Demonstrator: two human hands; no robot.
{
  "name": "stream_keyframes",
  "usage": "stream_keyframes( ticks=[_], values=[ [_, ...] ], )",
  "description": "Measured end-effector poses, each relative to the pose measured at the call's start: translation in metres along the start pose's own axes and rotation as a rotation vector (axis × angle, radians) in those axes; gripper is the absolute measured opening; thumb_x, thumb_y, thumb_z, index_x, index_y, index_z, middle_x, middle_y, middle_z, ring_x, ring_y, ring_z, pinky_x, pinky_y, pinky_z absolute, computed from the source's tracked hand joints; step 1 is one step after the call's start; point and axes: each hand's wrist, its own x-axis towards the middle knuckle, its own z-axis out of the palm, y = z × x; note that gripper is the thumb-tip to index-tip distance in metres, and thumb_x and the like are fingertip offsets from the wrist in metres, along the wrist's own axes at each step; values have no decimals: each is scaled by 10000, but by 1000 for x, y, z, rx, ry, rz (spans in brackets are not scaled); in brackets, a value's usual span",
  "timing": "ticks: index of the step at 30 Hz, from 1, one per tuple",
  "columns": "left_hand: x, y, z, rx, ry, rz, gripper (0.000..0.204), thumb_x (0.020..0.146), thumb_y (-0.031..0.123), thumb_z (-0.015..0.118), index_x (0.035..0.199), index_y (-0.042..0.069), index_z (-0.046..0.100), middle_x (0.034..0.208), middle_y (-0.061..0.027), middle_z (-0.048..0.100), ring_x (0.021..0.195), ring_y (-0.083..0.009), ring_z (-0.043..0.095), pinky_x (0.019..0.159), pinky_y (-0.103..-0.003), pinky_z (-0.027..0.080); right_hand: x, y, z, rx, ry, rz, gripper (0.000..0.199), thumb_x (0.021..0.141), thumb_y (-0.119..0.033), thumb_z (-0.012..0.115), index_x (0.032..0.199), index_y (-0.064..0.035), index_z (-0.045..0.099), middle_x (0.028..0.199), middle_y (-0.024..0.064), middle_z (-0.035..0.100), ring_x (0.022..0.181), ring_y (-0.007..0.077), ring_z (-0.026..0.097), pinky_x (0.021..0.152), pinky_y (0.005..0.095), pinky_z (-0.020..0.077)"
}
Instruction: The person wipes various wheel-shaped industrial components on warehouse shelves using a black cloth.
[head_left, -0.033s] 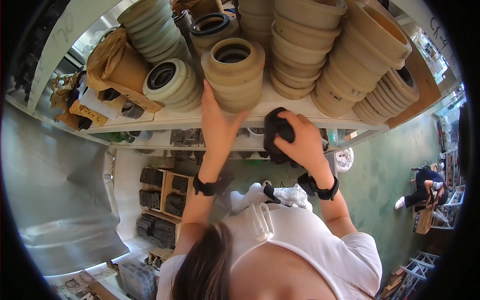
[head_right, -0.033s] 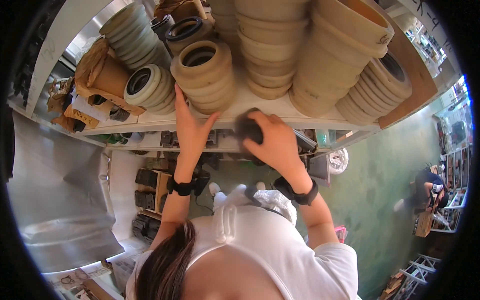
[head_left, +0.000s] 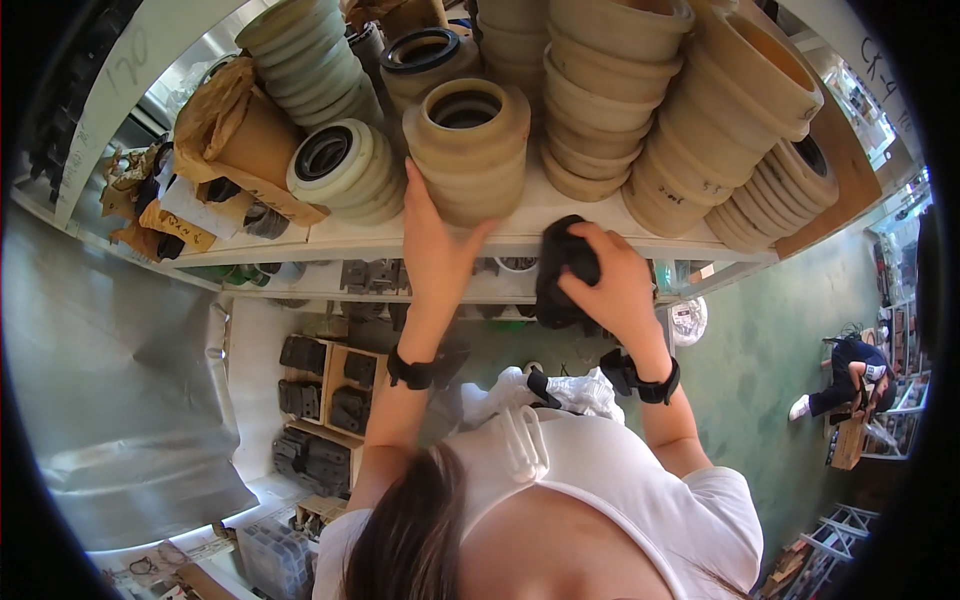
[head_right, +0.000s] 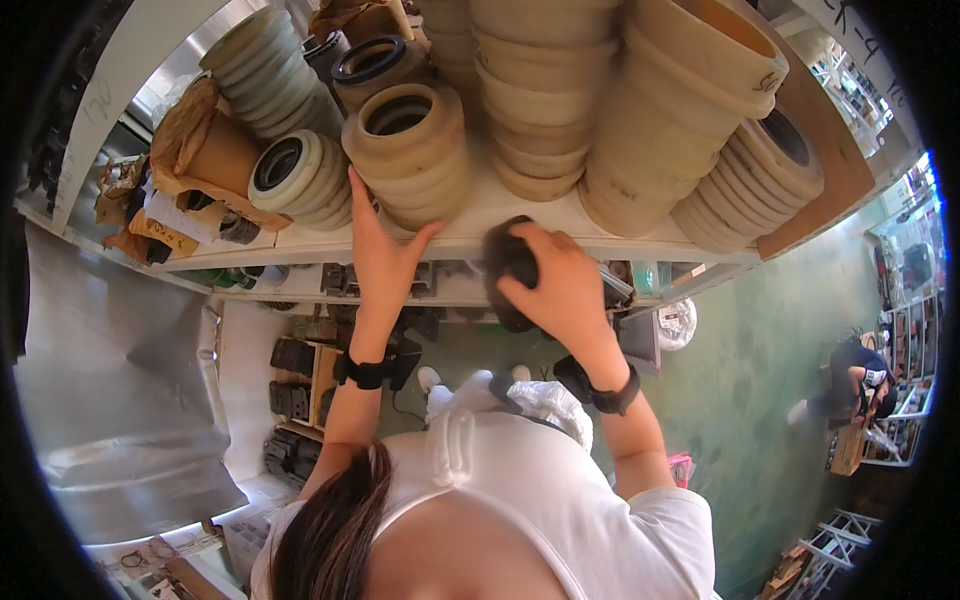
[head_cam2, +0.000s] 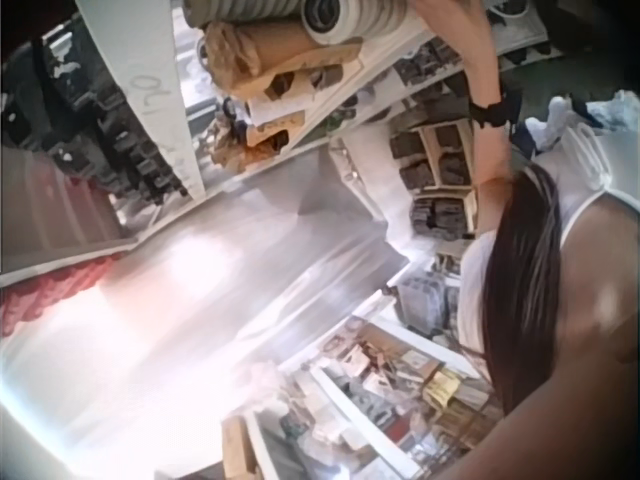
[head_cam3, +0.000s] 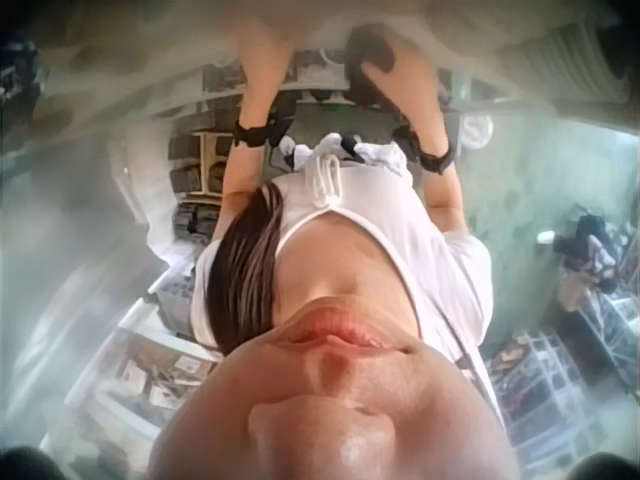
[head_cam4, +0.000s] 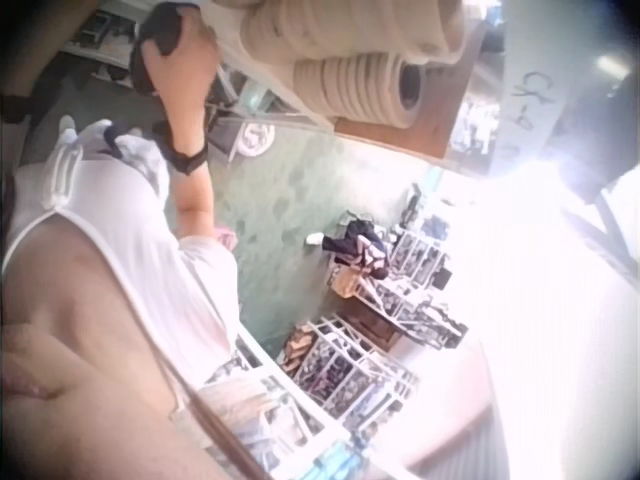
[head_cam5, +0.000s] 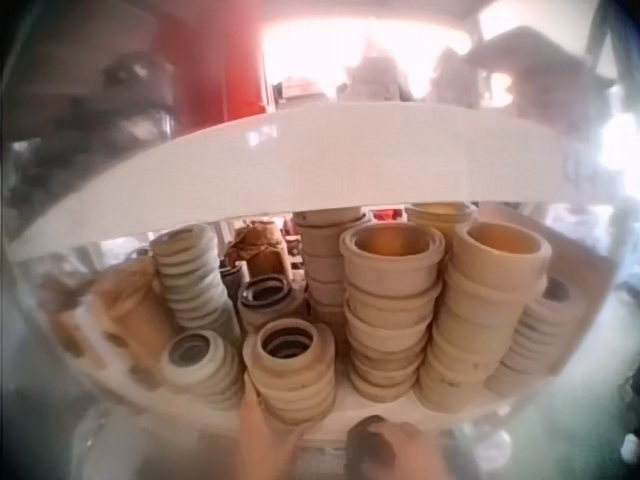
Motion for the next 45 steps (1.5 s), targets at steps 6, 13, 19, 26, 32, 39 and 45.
stream_keyframes(
  ticks=[6, 13, 19, 26, 32, 39, 45],
  values=[
    [7, 3, 0, -29, -71, -81, 973, 626, 177, 744, 1344, -2, 112, 1242, -250, 389, 1099, -372, 434, 876, -360, 389, -12, 15, -14, -85, 178, 89, 371, 621, -162, 619, 972, -70, 540, 799, 144, 566, 741, 321, 550, 632, 378, 451],
    [10, -4, -1, -62, -94, -81, 919, 667, 149, 712, 1349, 12, 110, 1242, -244, 399, 1113, -368, 429, 883, -348, 387, -3, -1, -4, -156, 219, 107, 320, 637, -156, 602, 936, -63, 533, 817, 105, 594, 742, 293, 531, 612, 377, 439],
    [-22, 3, -12, -23, 107, 25, 591, 766, 93, 615, 1269, -19, 327, 1263, -195, 396, 1139, -320, 407, 936, -359, 330, 23, -22, 18, -151, -35, 45, 336, 630, -192, 612, 931, -75, 520, 743, 128, 573, 756, 290, 539, 606, 382, 455],
    [-89, -13, -22, -23, 38, 27, 441, 764, 104, 600, 1164, -10, 454, 1184, -155, 453, 1067, -297, 459, 884, -353, 381, 16, -59, 65, -255, -19, -31, 542, 584, -205, 680, 1046, -31, 456, 1067, 159, 540, 857, 302, 520, 662, 351, 482],
    [-104, -18, -10, -64, -101, -67, 491, 737, 65, 597, 1186, -8, 412, 1137, -166, 449, 986, -294, 484, 858, -351, 382, 11, -55, 74, -252, 23, -93, 536, 581, -198, 675, 1048, -41, 465, 1083, 147, 533, 856, 284, 519, 639, 339, 488],
    [-103, -8, 9, -236, -245, -126, 573, 675, 163, 677, 1145, -34, 413, 1112, -197, 464, 1007, -343, 475, 848, -380, 390, 4, -36, 70, -112, 76, -187, 486, 560, -182, 670, 1005, -78, 506, 1093, 72, 537, 860, 250, 515, 630, 321, 488],
    [-98, 27, 65, -182, -239, 17, 484, 640, 127, 676, 1031, -18, 431, 944, -191, 504, 847, -381, 498, 714, -407, 410, -14, 9, 20, -82, 109, -53, 442, 568, -145, 655, 982, -68, 521, 1038, 71, 566, 870, 285, 518, 705, 361, 465]
  ],
)
